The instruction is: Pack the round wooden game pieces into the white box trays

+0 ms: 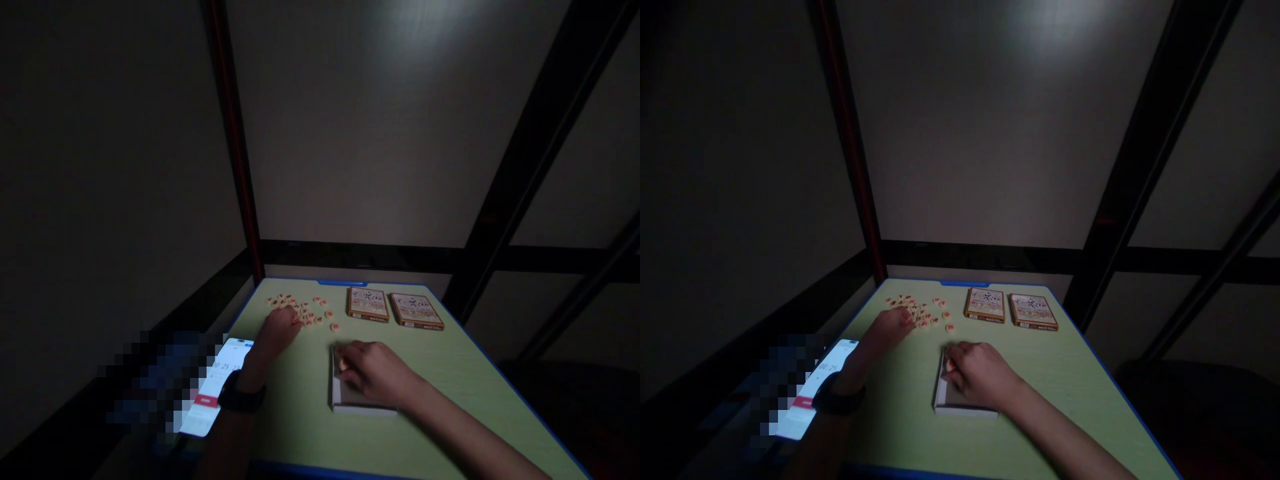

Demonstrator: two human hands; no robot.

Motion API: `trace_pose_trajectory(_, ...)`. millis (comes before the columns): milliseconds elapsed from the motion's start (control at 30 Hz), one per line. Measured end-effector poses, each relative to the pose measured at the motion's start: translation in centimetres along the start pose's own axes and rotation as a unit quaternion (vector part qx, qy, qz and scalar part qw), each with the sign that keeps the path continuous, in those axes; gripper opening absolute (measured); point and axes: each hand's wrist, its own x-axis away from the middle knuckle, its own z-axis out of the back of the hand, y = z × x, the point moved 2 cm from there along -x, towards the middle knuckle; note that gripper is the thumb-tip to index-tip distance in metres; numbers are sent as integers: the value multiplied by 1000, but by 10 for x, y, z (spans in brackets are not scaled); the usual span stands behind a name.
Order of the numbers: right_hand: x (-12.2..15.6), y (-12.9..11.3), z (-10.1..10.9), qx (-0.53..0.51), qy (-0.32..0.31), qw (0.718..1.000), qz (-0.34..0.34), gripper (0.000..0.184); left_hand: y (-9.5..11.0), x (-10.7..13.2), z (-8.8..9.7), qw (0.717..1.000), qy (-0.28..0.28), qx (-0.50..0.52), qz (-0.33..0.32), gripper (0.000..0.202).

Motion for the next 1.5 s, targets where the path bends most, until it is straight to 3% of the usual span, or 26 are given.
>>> trace_pose_trajectory(133, -4, -1, -11, 29, -11, 1000, -2, 13, 38, -4, 6, 997, -2, 37, -62, 13)
trace_pose_trajectory(267, -5, 0, -17, 64, -24, 998, 9, 22, 60, -9, -2, 994, 49, 62, -76, 15)
trace_pose_trajectory(400, -6, 1, -19, 52, -14, 998, 22, 20, 63, -9, -22, 981, 115, 131, -87, 14)
trace_pose_trajectory(533, -5, 3, -19, 46, -5, 998, 34, 14, 56, -8, -44, 959, 117, 239, -92, 12)
trace_pose_trajectory(633, -3, 4, -17, 39, 5, 999, 37, 18, 50, -11, -55, 927, 81, 358, -80, 15)
trace_pose_trajectory(800, -2, 11, -8, 6, 55, 998, 9, 19, 46, -16, -61, 830, -49, 549, -92, 28)
trace_pose_trajectory(933, -2, 22, 2, 2, 130, 991, -33, 33, 47, -13, -58, 788, -155, 583, -123, 44)
trace_pose_trajectory(1067, -2, 27, 3, 18, 102, 995, 0, 48, 48, -5, -53, 771, -227, 582, -123, 50)
trace_pose_trajectory(1167, -2, 26, 0, 14, 77, 996, 38, 39, 49, -1, -47, 772, -265, 563, -129, 48)
trace_pose_trajectory(1267, -3, 24, 0, 9, 78, 995, 53, 30, 48, 1, -43, 795, -270, 522, -150, 46)
trace_pose_trajectory(1433, -1, 22, 11, -13, 79, 997, 24, 14, 43, -4, -40, 857, -143, 450, -207, 34)
trace_pose_trajectory(1500, 0, 20, 14, -14, 62, 998, 13, 9, 42, -4, -40, 866, -131, 427, -224, 23)
